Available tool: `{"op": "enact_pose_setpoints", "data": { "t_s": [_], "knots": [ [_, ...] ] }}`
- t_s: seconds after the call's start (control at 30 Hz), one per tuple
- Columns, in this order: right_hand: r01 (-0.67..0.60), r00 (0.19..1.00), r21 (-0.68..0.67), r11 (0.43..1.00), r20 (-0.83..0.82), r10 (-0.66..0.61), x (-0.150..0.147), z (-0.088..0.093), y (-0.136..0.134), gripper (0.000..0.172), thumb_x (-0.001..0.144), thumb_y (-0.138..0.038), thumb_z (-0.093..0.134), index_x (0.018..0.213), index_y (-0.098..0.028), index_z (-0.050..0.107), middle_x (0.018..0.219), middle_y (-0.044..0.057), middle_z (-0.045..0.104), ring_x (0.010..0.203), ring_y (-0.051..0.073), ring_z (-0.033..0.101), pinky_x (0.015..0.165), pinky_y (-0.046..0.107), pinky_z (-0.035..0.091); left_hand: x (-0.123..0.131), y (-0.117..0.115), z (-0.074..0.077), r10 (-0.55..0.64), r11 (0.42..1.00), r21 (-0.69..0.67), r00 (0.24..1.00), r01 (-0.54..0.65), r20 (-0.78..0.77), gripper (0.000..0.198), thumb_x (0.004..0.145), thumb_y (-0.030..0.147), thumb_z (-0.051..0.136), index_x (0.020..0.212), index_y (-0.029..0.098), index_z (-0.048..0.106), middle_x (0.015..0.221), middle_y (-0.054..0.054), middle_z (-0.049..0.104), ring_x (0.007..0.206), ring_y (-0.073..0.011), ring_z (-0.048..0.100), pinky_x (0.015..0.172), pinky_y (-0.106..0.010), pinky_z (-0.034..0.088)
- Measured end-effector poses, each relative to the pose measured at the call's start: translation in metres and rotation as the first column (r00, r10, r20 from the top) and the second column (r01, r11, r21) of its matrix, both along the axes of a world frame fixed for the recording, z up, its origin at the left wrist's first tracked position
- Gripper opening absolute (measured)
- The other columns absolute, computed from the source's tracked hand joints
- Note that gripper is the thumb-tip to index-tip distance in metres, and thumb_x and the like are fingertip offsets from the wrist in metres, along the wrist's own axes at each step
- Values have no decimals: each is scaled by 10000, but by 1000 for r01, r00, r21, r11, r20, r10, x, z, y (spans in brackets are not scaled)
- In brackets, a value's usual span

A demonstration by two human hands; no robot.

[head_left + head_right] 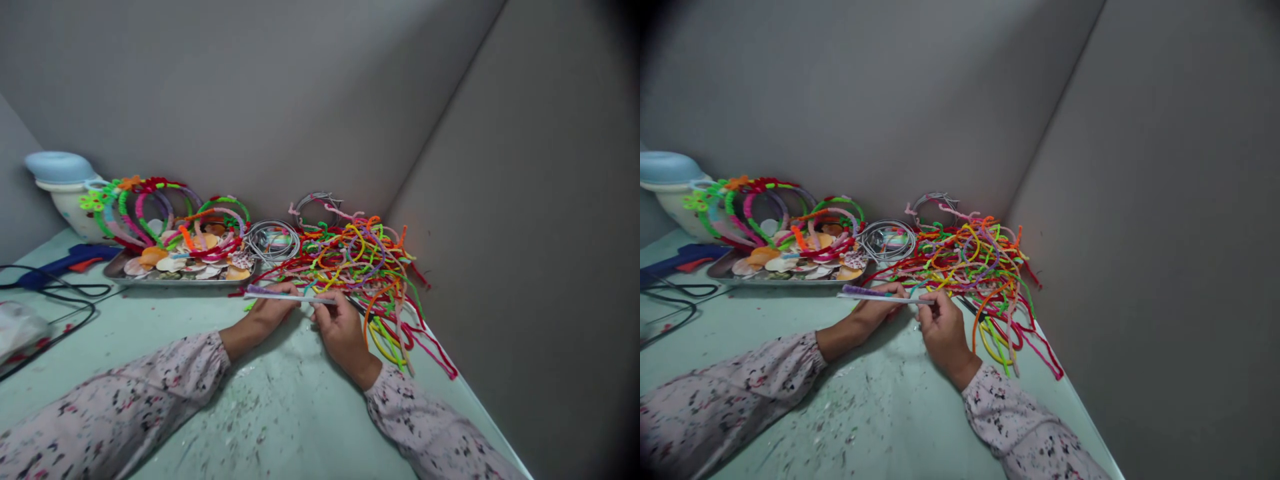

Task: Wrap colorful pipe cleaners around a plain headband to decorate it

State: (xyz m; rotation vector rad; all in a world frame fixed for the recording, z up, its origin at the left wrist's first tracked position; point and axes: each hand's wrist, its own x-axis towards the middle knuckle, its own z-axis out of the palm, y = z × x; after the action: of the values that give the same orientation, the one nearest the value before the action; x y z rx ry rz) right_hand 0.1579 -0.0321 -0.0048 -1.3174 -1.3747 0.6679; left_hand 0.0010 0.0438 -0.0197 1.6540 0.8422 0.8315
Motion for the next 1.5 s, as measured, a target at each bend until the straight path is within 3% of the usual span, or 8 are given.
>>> {"op": "enact_pose_setpoints", "data": {
  "t_s": [0.2,0.4,0.57,0.63,0.77,1.0,1.27,1.5],
  "knots": [
    [-4,995,40,999,95,0,1,-1,-2,107,851,-296,531,889,-208,579,752,29,643,690,172,613,646,283,481,0,-3,3,75,997,0,997,-75,-9,229,795,361,526,652,182,536,541,32,458,524,-114,383,482,-246,264],
    [-17,978,-76,997,-210,0,-2,-1,2,181,845,-377,550,900,-204,552,657,-11,618,585,140,591,519,237,466,-2,-17,22,42,999,6,997,-41,-59,349,876,434,455,637,186,509,541,27,442,529,-121,390,513,-271,260],
    [-37,949,-91,995,-316,7,-1,3,7,185,828,-372,569,838,-189,541,651,-16,616,509,99,547,469,206,443,-1,-22,34,-49,999,20,999,49,11,235,861,363,514,718,177,521,618,29,462,593,-114,423,560,-251,318],
    [-51,939,-110,993,-343,10,-1,5,7,192,826,-371,572,825,-182,536,652,-14,618,480,90,531,455,204,435,-1,-21,33,-42,999,7,998,42,46,160,830,340,566,843,181,552,695,22,502,605,-107,436,558,-241,333],
    [-102,912,-109,989,-407,50,0,7,6,185,828,-360,577,828,-182,527,673,-14,627,480,88,538,456,205,426,0,-17,26,-50,999,-7,990,52,130,295,803,312,603,1072,199,558,802,-3,543,624,-104,463,561,-234,373],
    [-140,875,-90,986,-478,81,4,1,8,211,840,-375,585,803,-183,504,695,-18,637,496,78,556,458,190,418,2,-13,21,-27,995,-97,992,39,124,285,813,363,584,957,130,663,558,27,469,504,-90,407,491,-225,321],
    [-187,793,-17,982,-593,141,8,-6,12,192,840,-359,606,822,-184,528,691,-22,633,486,71,567,422,161,409,-1,-15,24,-63,991,-103,975,87,214,281,788,307,634,1009,137,662,653,10,548,563,-87,451,524,-209,367],
    [-323,607,-54,945,-778,163,9,2,14,169,803,-308,650,792,-181,540,624,-23,631,437,83,567,369,155,395,2,-16,18,-71,994,-72,981,85,181,305,740,301,698,1003,149,677,816,-30,639,569,-73,465,527,-206,388]
  ]
}}
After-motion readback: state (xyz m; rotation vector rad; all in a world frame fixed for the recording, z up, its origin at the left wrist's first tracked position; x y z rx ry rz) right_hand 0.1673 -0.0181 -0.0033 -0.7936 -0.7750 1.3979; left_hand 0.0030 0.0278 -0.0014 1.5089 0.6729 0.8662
